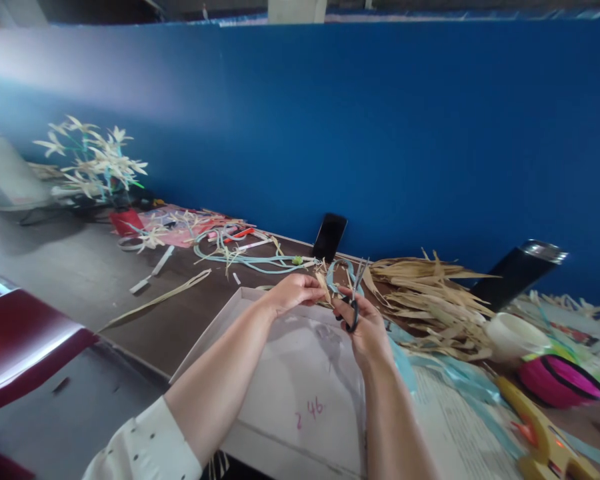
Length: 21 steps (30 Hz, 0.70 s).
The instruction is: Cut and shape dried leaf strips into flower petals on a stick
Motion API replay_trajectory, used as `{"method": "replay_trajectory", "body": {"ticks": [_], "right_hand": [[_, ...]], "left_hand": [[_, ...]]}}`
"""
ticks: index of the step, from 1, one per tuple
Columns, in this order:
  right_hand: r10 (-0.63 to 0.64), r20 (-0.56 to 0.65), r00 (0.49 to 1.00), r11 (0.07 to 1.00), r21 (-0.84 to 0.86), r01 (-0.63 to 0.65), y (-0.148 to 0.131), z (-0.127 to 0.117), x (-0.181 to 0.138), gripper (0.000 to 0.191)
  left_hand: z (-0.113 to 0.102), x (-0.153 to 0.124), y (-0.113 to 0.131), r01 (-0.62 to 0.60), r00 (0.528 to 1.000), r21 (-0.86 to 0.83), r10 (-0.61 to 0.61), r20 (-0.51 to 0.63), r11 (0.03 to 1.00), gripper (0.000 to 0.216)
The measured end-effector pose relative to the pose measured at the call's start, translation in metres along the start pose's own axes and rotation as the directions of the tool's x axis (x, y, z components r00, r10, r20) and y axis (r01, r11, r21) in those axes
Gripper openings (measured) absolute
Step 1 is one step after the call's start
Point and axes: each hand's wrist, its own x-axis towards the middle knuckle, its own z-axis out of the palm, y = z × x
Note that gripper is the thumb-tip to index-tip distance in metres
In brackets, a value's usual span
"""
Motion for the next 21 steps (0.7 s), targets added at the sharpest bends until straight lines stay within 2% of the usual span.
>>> {"method": "replay_trajectory", "body": {"ticks": [5, 11, 21], "right_hand": [[0.003, 0.015, 1.0, 1.0, 0.003, -0.003, -0.0005, 0.001, -0.0003, 0.042], [-0.032, 0.017, 0.999, 0.999, -0.019, 0.032, 0.0023, -0.0002, 0.0014, 0.041], [-0.058, 0.004, 0.998, 0.993, -0.099, 0.058, -0.0009, 0.003, -0.0004, 0.043]], "left_hand": [[0.0019, -0.002, 0.0012, 0.002, 1.0, 0.07, -0.002, 0.0, 0.998, 0.034], [0.0033, -0.0017, 0.0014, -0.011, 0.999, 0.04, 0.009, 0.032, 0.999, 0.032], [0.0035, 0.0013, -0.0044, -0.009, 1.0, 0.047, 0.009, 0.01, 0.999, 0.033]]}}
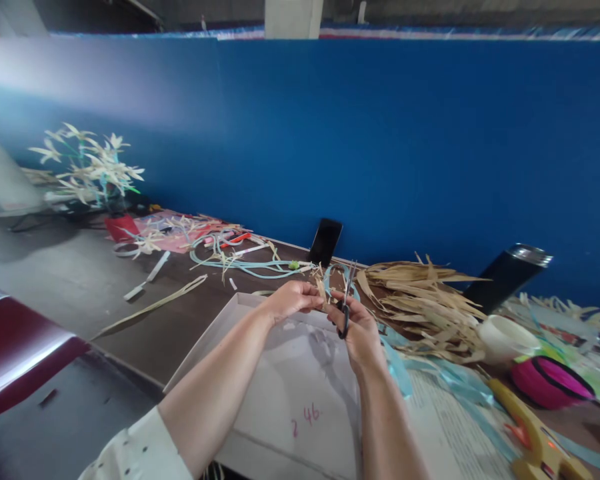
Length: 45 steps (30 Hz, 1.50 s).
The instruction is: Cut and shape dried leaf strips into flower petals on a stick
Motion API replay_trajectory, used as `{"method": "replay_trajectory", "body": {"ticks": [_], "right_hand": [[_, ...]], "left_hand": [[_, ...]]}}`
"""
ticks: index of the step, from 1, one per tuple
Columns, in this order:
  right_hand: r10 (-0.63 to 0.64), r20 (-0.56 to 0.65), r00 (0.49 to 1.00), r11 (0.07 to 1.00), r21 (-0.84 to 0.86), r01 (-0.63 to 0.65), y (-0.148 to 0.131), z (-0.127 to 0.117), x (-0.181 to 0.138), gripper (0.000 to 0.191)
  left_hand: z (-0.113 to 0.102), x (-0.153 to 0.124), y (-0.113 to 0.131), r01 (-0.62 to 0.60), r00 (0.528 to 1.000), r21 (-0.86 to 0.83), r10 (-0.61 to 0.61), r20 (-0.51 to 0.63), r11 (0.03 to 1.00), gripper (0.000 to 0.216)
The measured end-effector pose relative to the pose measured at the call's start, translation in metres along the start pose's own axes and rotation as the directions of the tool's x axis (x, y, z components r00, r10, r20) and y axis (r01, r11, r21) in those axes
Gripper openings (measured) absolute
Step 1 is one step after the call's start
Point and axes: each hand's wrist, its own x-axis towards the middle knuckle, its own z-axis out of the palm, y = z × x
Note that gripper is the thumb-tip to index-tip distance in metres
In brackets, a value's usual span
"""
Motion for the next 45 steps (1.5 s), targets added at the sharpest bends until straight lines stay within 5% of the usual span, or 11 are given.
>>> {"method": "replay_trajectory", "body": {"ticks": [17, 36, 45], "right_hand": [[-0.006, -0.01, 1.0, 0.999, -0.05, 0.005, -0.003, 0.002, -0.001, 0.039], [-0.034, -0.037, 0.999, 0.998, -0.062, 0.031, -0.004, 0.006, -0.003, 0.046], [-0.008, -0.074, 0.997, 1.0, -0.01, 0.007, -0.005, 0.005, -0.003, 0.045]], "left_hand": [[0.006, -0.002, 0.001, -0.093, 0.995, -0.086, 0.089, -0.05, 0.992, 0.037], [0.015, 0.003, -0.006, -0.082, 0.971, -0.012, 0.077, -0.227, 0.997, 0.033], [0.02, 0.0, 0.001, -0.042, 0.98, -0.127, 0.016, -0.198, 0.991, 0.031]]}}
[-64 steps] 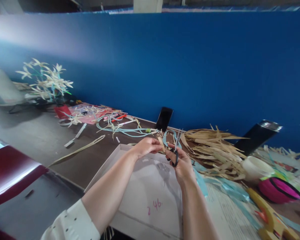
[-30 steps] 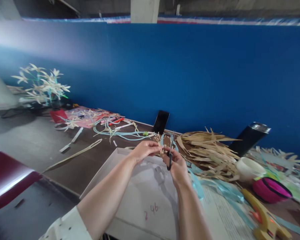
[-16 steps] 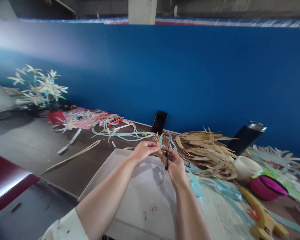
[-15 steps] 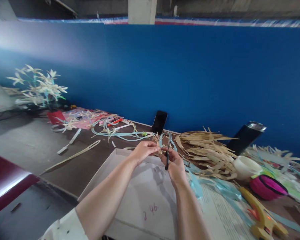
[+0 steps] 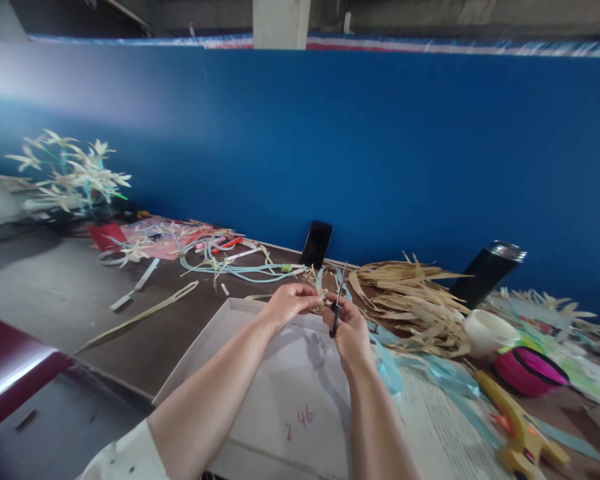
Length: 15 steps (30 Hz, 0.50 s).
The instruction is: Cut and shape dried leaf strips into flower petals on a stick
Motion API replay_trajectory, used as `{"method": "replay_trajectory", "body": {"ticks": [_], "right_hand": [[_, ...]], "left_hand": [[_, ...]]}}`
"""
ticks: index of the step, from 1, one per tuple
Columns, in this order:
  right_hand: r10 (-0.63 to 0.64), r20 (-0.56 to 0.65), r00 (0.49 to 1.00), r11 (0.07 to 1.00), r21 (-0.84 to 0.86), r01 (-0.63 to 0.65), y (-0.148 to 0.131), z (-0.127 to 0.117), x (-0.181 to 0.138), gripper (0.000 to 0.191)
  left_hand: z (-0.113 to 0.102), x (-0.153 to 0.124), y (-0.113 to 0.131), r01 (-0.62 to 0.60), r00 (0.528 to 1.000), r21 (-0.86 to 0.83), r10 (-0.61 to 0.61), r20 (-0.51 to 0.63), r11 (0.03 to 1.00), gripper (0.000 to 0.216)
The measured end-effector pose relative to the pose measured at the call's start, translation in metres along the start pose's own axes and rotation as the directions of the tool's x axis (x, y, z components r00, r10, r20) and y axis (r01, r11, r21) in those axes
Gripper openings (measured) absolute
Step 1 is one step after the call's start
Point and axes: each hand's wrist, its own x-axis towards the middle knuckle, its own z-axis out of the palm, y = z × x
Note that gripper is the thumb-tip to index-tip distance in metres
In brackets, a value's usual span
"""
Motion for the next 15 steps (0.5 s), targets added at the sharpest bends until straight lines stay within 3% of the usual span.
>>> {"method": "replay_trajectory", "body": {"ticks": [6, 15], "right_hand": [[-0.027, -0.011, 1.0, 1.0, -0.014, 0.027, 0.004, -0.002, 0.002, 0.045], [-0.028, -0.005, 1.0, 0.999, -0.025, 0.027, 0.002, 0.0, 0.0, 0.049]], "left_hand": [[0.004, -0.001, 0.002, 0.074, 0.997, -0.053, -0.075, -0.02, 0.996, 0.023], [0.002, 0.01, -0.017, -0.044, 0.997, 0.094, 0.05, -0.06, 0.995, 0.024]]}}
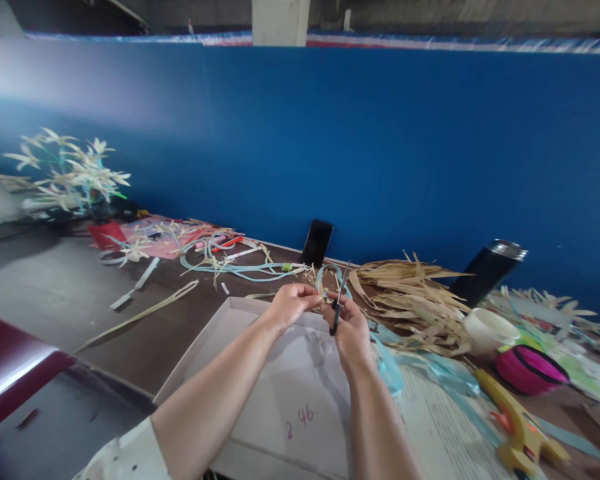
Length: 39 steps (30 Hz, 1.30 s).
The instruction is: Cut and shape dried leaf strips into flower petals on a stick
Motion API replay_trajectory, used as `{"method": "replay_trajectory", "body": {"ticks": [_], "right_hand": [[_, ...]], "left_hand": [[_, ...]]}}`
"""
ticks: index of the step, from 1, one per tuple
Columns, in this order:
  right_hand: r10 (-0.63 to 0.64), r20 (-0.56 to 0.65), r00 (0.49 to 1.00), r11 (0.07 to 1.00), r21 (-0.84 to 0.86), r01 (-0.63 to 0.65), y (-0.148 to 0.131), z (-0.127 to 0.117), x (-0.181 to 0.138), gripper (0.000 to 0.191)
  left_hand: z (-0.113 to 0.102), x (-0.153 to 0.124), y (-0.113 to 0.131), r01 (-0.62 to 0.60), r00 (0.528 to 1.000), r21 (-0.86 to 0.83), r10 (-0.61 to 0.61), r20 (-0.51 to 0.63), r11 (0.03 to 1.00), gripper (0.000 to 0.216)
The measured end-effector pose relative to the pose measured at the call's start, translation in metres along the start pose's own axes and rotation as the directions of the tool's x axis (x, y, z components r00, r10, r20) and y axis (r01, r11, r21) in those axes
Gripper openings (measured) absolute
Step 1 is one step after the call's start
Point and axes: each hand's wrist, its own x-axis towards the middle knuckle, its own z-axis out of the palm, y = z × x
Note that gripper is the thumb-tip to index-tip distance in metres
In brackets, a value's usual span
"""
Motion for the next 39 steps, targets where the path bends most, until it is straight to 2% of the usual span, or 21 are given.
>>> {"method": "replay_trajectory", "body": {"ticks": [4, 8, 12, 16, 20, 25, 34, 39], "right_hand": [[0.016, 0.016, 1.0, 1.0, 0.003, -0.016, 0.001, -0.001, 0.001, 0.05], [0.062, 0.107, 0.992, 0.998, -0.003, -0.062, 0.001, -0.002, -0.001, 0.045], [0.156, 0.248, 0.956, 0.985, -0.107, -0.133, -0.003, -0.001, -0.008, 0.039], [0.155, 0.336, 0.929, 0.97, -0.229, -0.079, -0.005, 0.002, -0.012, 0.041], [0.142, 0.335, 0.931, 0.952, -0.305, -0.035, -0.003, 0.002, -0.012, 0.044], [0.128, 0.328, 0.936, 0.961, -0.274, -0.036, -0.002, 0.002, -0.011, 0.044], [0.114, 0.315, 0.942, 0.962, -0.272, -0.025, 0.001, 0.004, -0.009, 0.039], [0.097, 0.281, 0.955, 0.959, -0.283, -0.015, 0.0, 0.007, -0.01, 0.04]], "left_hand": [[-0.004, 0.003, -0.002, -0.021, 0.999, 0.043, 0.022, -0.032, 0.999, 0.026], [-0.013, 0.006, 0.003, -0.053, 0.996, -0.028, 0.051, -0.077, 0.998, 0.027], [-0.021, 0.008, 0.01, -0.092, 0.987, -0.099, 0.078, -0.138, 0.991, 0.026], [-0.023, 0.006, 0.017, -0.125, 0.977, -0.142, 0.097, -0.191, 0.982, 0.024], [-0.022, 0.004, 0.019, -0.133, 0.972, -0.117, 0.106, -0.21, 0.984, 0.025], [-0.022, 0.006, 0.016, -0.112, 0.967, -0.063, 0.094, -0.238, 0.992, 0.025], [-0.017, 0.003, 0.017, -0.11, 0.975, -0.215, 0.063, -0.215, 0.97, 0.022], [-0.014, 0.006, 0.014, -0.103, 0.974, -0.225, 0.052, -0.222, 0.969, 0.021]]}}
